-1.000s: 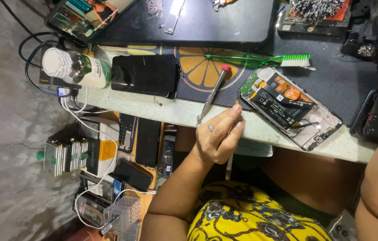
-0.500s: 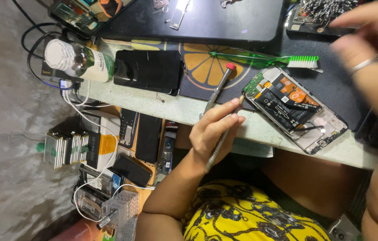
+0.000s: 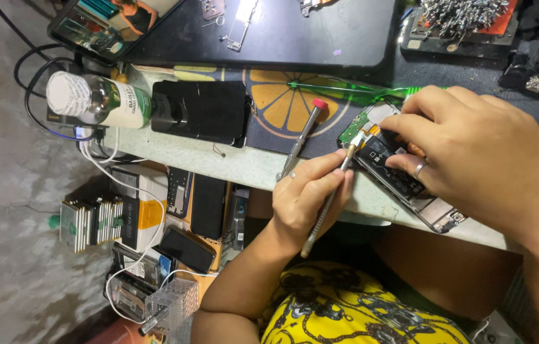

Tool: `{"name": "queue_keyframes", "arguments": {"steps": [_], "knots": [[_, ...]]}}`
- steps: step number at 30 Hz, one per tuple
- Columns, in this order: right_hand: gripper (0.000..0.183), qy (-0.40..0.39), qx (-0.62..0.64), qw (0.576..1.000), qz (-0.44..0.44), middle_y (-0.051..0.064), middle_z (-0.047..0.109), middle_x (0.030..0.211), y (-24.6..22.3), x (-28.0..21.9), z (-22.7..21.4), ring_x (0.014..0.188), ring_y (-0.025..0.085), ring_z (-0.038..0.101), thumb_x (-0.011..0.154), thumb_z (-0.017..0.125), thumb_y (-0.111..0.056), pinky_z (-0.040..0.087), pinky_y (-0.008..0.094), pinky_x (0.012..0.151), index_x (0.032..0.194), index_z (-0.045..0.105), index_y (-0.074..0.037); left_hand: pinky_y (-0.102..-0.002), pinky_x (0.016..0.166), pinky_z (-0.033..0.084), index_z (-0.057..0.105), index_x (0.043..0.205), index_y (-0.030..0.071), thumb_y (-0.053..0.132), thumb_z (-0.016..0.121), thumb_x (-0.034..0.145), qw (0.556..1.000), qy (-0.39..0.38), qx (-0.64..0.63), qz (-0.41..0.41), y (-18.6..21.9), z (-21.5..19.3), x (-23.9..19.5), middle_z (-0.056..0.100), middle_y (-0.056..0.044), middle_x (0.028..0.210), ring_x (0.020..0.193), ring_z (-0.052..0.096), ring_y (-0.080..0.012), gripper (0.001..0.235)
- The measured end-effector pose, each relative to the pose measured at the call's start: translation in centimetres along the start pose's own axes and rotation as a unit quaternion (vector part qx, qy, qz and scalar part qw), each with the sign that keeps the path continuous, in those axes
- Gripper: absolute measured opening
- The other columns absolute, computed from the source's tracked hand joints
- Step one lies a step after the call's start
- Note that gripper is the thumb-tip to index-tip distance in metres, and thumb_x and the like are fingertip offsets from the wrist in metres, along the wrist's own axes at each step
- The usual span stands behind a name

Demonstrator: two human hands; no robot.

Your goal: The person disassembles a smartphone using a screwdriver and a metal prying tool. They remove the back cover, disconnect internal components, and then reassemble the device by reconnecting parts and securing the back cover.

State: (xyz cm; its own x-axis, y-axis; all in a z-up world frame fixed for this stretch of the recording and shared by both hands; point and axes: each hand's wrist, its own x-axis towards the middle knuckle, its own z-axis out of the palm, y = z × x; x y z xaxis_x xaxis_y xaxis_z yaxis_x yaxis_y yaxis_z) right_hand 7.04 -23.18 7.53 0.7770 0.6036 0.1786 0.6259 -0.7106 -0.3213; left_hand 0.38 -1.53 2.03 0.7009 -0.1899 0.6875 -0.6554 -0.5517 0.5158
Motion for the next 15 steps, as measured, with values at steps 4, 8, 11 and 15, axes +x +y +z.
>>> {"name": "queue_keyframes", "arguments": {"steps": [4,8,11,15], "knots": [[0.039,0.000,0.010,1.000,0.003,0.000,0.065,0.098,0.06,0.04,0.02,0.093,0.023,0.065,0.074,0.079,-0.032,0.052,0.038,0.078,0.110,0.074,-0.015,-0.037,0.078,0.064,0.058,0.106,-0.004,-0.010,0.080,0.089,1.000,-0.010,0.003,0.008,-0.14,-0.05,0.10,0.069,-0.025,0.114,0.092,0.075,-0.0339,0.029],[0.039,0.001,0.017,1.000,0.007,-0.001,0.065,0.098,-0.04,0.05,-0.07,0.093,0.022,0.065,0.074,0.079,-0.031,0.050,0.039,0.078,0.109,0.074,-0.015,-0.038,0.079,0.064,0.058,0.106,-0.003,-0.010,0.079,0.089,1.000,-0.019,0.010,0.006,-0.24,-0.04,0.02,0.068,-0.024,0.114,0.092,0.075,-0.0345,0.028],[0.039,0.005,0.013,1.000,0.010,-0.002,0.066,0.098,-0.10,0.06,-0.10,0.092,0.022,0.065,0.074,0.078,-0.031,0.050,0.038,0.078,0.110,0.074,-0.015,-0.038,0.078,0.064,0.059,0.106,-0.003,-0.010,0.079,0.088,1.000,-0.024,0.010,0.003,-0.29,-0.02,0.01,0.069,-0.023,0.113,0.092,0.075,-0.0341,0.028],[0.039,0.006,0.006,1.000,0.005,-0.002,0.065,0.098,0.03,0.06,-0.12,0.092,0.022,0.065,0.074,0.078,-0.032,0.050,0.038,0.077,0.110,0.074,-0.016,-0.038,0.078,0.064,0.059,0.106,-0.003,-0.009,0.080,0.088,0.999,-0.030,0.018,-0.001,-0.25,0.11,0.06,0.069,-0.023,0.113,0.092,0.075,-0.0340,0.028]]}}
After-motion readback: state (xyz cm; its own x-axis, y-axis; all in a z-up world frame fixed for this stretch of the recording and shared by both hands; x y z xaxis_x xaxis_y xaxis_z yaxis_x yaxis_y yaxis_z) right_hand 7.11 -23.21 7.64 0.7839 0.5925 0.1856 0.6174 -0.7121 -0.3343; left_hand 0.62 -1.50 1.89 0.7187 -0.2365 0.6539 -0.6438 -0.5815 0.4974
